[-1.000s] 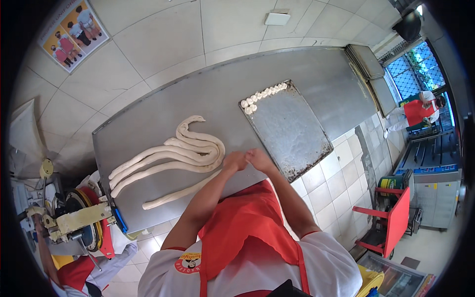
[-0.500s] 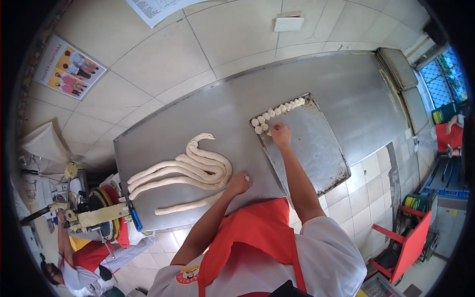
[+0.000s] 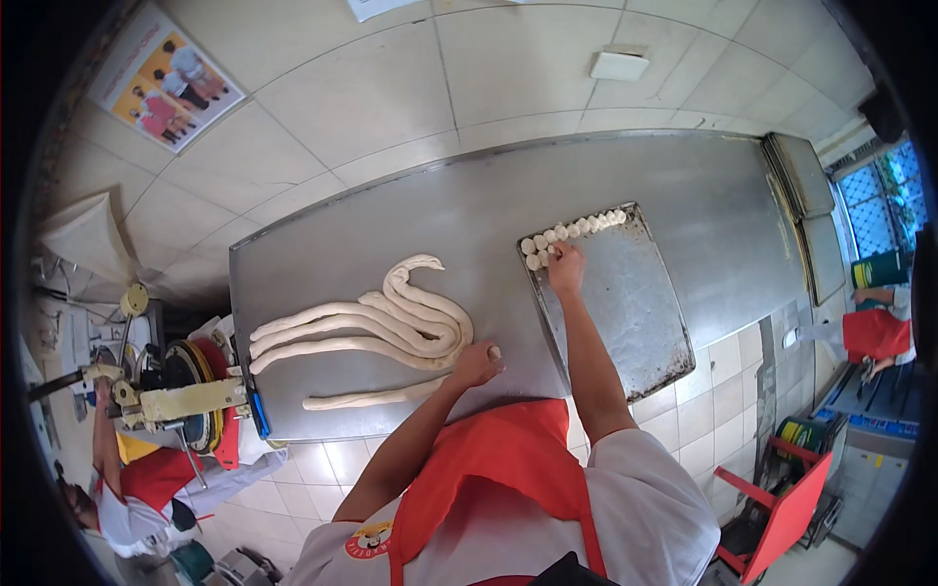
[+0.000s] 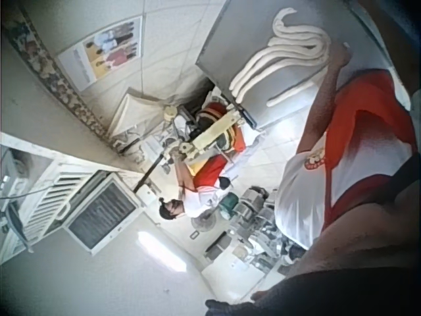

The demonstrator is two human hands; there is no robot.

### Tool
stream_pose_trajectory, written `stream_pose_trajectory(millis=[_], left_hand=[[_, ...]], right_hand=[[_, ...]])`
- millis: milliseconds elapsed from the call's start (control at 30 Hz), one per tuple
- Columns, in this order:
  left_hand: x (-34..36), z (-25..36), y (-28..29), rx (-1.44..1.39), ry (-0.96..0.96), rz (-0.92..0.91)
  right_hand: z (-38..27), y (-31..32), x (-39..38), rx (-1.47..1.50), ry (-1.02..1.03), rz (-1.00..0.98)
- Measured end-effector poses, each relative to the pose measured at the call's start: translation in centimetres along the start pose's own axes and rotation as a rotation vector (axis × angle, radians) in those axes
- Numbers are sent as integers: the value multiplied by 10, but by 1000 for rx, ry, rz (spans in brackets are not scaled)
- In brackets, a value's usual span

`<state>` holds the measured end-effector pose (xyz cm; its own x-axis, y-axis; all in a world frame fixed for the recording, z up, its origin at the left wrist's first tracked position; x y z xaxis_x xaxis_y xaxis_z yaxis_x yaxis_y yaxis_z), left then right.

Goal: The person rolls out long strips of dough on a metal work surface, then pinches off small pieces by hand and places them onto a metal tray.

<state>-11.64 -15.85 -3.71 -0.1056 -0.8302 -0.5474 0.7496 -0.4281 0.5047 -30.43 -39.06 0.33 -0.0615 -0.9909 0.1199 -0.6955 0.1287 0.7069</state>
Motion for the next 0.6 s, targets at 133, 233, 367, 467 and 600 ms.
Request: stream_pose_trajectory(millis=[133, 233, 367, 467, 600], left_hand=[[-45, 11, 22, 26, -377, 167], [-104, -37, 42, -41, -394, 323], [-201, -153, 97, 527, 54, 719], [-218, -192, 127, 491, 106, 860], [-190, -166, 121, 64, 16, 508]], right_hand=[[-54, 13, -41, -71, 176, 108], [-73, -31, -127, 86, 290, -413], [-108, -56, -253, -166, 431, -613], [-105, -76, -278, -281, 476, -566], [-120, -23, -265, -227, 290, -697]])
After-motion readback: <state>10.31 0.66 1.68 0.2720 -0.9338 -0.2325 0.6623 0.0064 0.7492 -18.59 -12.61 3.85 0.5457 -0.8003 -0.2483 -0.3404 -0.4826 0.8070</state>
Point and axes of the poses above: each hand's wrist, its own x-axis towards the middle knuckle, its own y-axis out of the back of the hand, z = x × y, the point moved 9 cm from there along x, towards the middle knuckle, and after that the axes turned 1 degree about -y, right-handed, at the moved point
